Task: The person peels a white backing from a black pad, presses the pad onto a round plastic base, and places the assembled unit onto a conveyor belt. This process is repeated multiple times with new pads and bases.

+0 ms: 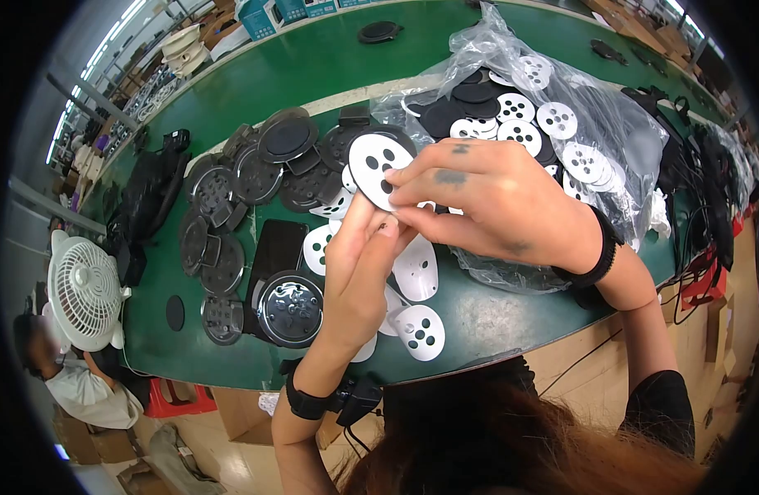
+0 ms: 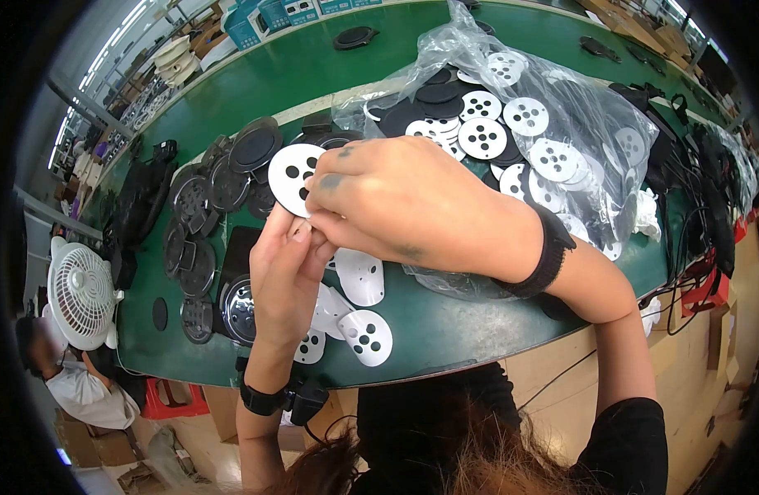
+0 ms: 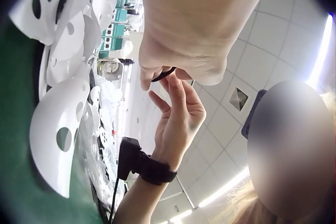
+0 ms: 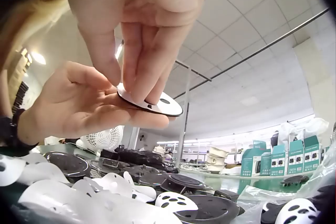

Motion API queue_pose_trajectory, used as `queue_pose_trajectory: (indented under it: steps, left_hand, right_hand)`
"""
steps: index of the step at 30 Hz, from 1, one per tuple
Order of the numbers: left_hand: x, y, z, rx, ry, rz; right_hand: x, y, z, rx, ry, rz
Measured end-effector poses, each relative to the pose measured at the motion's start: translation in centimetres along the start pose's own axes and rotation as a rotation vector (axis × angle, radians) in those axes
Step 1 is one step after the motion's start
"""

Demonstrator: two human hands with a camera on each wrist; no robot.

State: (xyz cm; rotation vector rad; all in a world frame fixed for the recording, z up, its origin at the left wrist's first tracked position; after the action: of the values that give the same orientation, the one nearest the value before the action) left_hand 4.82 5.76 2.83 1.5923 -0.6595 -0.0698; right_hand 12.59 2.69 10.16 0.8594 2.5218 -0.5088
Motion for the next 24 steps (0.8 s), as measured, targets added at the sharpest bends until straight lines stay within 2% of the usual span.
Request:
queue_pose_trajectory:
  steps: [2, 4, 10, 13, 17, 20, 24]
  left_hand:
    - [0.0, 0.0, 0.0, 0.004, 0.004, 0.003]
    - [-0.1, 0.0, 0.0, -0.003, 0.012, -0.018]
    - [-0.4, -0.4, 0.0, -0.011, 0.02, -0.074]
    - [-0.4, -0.5, -0.1, -0.018, 0.034, -0.05]
    - [-0.4, -0.6, -0.1, -0.022, 0.037, -0.076]
    - [-0.7, -0.6, -0.2, -0.001, 0.075, -0.13]
    - [-0.6, -0.7, -0.4, -0.057, 0.061, -0.018]
  right_hand:
    - [-0.1, -0.1, -0.1, 0.001, -0.005, -0.008]
    - [0.4, -0.1, 0.2, 0.018, -0.117, 0.087]
    - [0.8, -1.0, 0.7, -0.076, -0.078, 0.212]
    - [1.1, -1.2, 0.9, -0.054, -0.096, 0.249]
    - [0.9, -1.1, 0.7, -0.093, -0.049, 0.224]
    - [0.8, -0.8, 0.7, -0.062, -0.058, 0.14]
    - [0.9, 0.2, 0.6, 0.024, -0.049, 0.026]
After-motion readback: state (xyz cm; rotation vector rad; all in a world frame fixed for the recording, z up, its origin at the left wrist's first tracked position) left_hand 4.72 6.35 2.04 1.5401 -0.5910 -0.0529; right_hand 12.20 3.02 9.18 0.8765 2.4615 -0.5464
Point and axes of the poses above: each hand's wrist, its own z-axis away from the middle knuckle, its own x-axis out of the palm, y = z × x, the point moved 9 cm from there along -z, towards the middle knuckle, and after that the axes turned 14 degrees about y, right-handed, at the moved point
